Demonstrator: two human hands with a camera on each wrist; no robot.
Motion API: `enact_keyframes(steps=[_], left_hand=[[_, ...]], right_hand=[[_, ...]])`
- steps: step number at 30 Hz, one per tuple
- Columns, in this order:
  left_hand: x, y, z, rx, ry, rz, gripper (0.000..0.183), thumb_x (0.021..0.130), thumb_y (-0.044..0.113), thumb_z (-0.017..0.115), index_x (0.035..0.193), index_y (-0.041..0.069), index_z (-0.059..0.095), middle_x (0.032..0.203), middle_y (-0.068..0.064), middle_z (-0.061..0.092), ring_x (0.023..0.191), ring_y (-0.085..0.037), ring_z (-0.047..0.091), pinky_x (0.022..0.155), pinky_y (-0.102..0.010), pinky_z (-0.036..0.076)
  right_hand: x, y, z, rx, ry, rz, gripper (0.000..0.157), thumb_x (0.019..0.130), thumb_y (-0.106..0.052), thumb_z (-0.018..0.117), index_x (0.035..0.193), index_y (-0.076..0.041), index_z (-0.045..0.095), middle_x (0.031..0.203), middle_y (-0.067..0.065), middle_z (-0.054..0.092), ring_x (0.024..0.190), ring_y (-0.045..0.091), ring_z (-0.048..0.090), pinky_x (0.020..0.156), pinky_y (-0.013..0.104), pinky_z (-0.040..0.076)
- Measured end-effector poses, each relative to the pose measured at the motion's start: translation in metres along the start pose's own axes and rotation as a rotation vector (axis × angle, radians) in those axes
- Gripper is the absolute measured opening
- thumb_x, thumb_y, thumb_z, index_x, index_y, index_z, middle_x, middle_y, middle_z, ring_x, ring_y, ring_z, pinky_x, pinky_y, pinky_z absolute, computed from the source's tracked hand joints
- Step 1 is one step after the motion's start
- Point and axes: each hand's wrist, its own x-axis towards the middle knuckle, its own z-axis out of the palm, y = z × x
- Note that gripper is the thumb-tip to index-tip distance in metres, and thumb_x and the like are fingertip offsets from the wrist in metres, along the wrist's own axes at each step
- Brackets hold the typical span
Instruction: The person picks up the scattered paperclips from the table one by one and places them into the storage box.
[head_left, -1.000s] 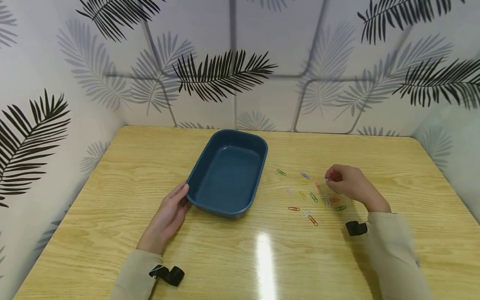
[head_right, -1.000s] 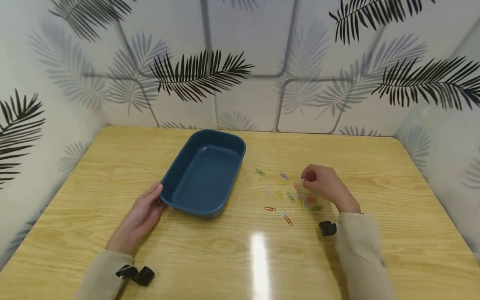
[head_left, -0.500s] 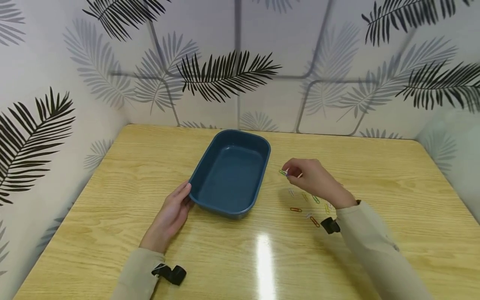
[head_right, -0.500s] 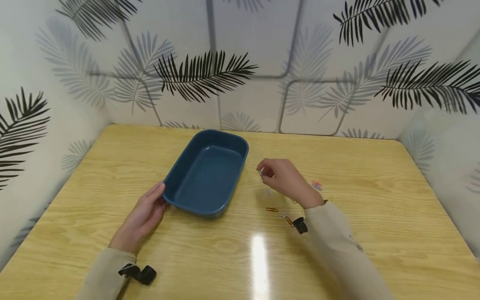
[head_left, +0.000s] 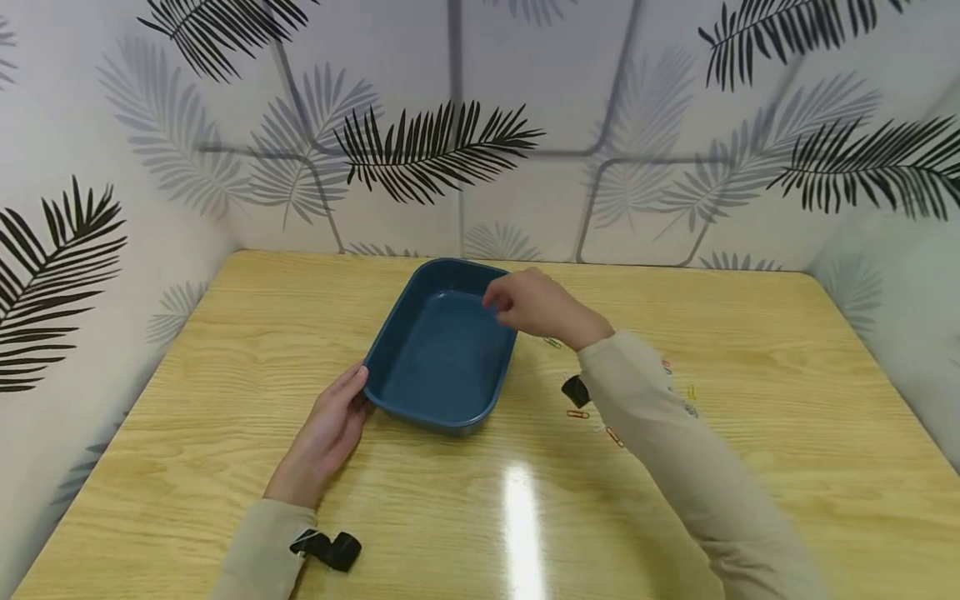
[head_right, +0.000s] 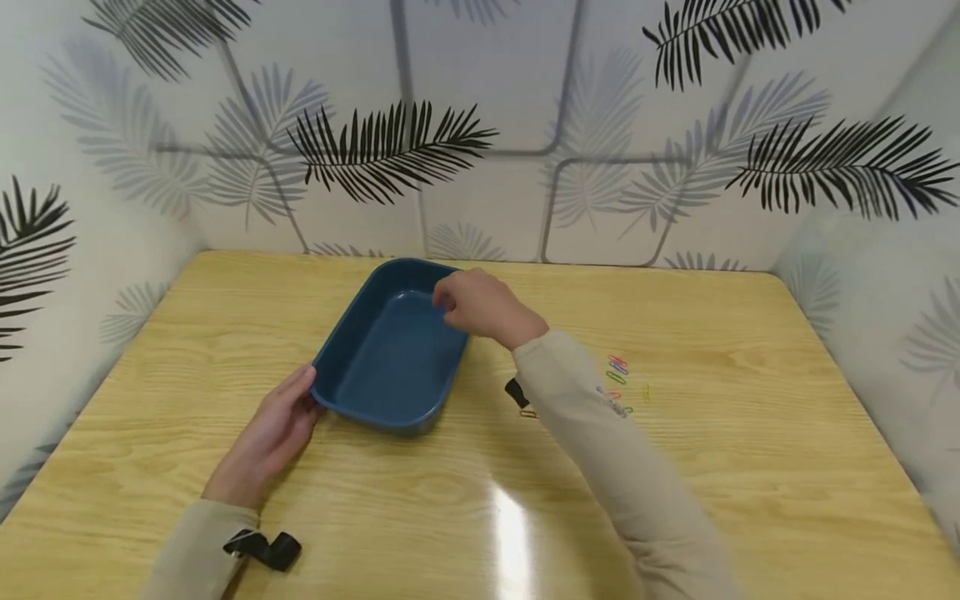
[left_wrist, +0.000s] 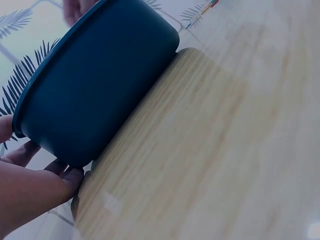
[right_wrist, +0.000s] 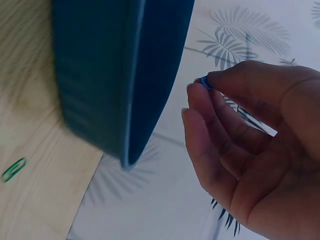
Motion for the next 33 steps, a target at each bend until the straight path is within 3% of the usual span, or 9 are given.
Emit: enact_keyframes(steps=[10, 15, 20, 27, 33], left_hand=[[-0.002, -0.001, -0.002, 0.014, 0.011, 0.009, 0.048, 0.107, 0.015, 0.036, 0.148, -0.007, 0.022, 0.124, 0.001, 0.048, 0.117, -0.009, 0.043, 0.102, -0.025, 0.031], [0.0, -0.002, -0.003, 0.014, 0.005, 0.007, 0.048, 0.107, 0.015, 0.035, 0.148, -0.007, 0.022, 0.134, -0.005, 0.041, 0.119, -0.011, 0.041, 0.103, -0.025, 0.03], [0.0, -0.001, -0.003, 0.01, -0.004, 0.009, 0.048, 0.107, 0.014, 0.034, 0.149, -0.007, 0.022, 0.142, -0.01, 0.034, 0.124, -0.013, 0.038, 0.106, -0.027, 0.028], [0.001, -0.001, -0.003, 0.006, -0.005, 0.008, 0.048, 0.107, 0.013, 0.034, 0.149, -0.007, 0.021, 0.142, -0.01, 0.034, 0.124, -0.013, 0.038, 0.105, -0.026, 0.029], [0.0, -0.003, -0.002, 0.017, 0.005, 0.023, 0.047, 0.107, 0.013, 0.034, 0.148, -0.008, 0.023, 0.139, -0.01, 0.036, 0.121, -0.012, 0.039, 0.104, -0.026, 0.029]], right_hand=[[0.049, -0.028, 0.009, -0.024, -0.09, 0.022, 0.029, 0.088, 0.006, 0.053, 0.111, 0.0, 0.07, 0.109, 0.013, 0.067, 0.082, 0.021, 0.06, 0.076, 0.033, 0.049], [0.063, -0.036, 0.014, -0.049, -0.129, 0.059, 0.027, 0.091, 0.003, 0.056, 0.114, -0.001, 0.069, 0.118, 0.012, 0.064, 0.096, 0.024, 0.06, 0.083, 0.034, 0.049], [0.07, -0.041, 0.019, -0.073, -0.182, 0.105, 0.026, 0.093, -0.001, 0.057, 0.116, -0.004, 0.068, 0.125, 0.01, 0.06, 0.105, 0.025, 0.057, 0.085, 0.034, 0.048], [0.07, -0.043, 0.024, -0.02, -0.218, 0.17, 0.026, 0.094, -0.001, 0.057, 0.118, -0.006, 0.066, 0.128, 0.012, 0.056, 0.094, 0.023, 0.054, 0.072, 0.032, 0.046], [0.07, -0.043, 0.026, -0.047, -0.225, 0.174, 0.021, 0.094, -0.005, 0.059, 0.112, -0.008, 0.069, 0.124, 0.01, 0.058, 0.099, 0.024, 0.056, 0.076, 0.034, 0.049]])
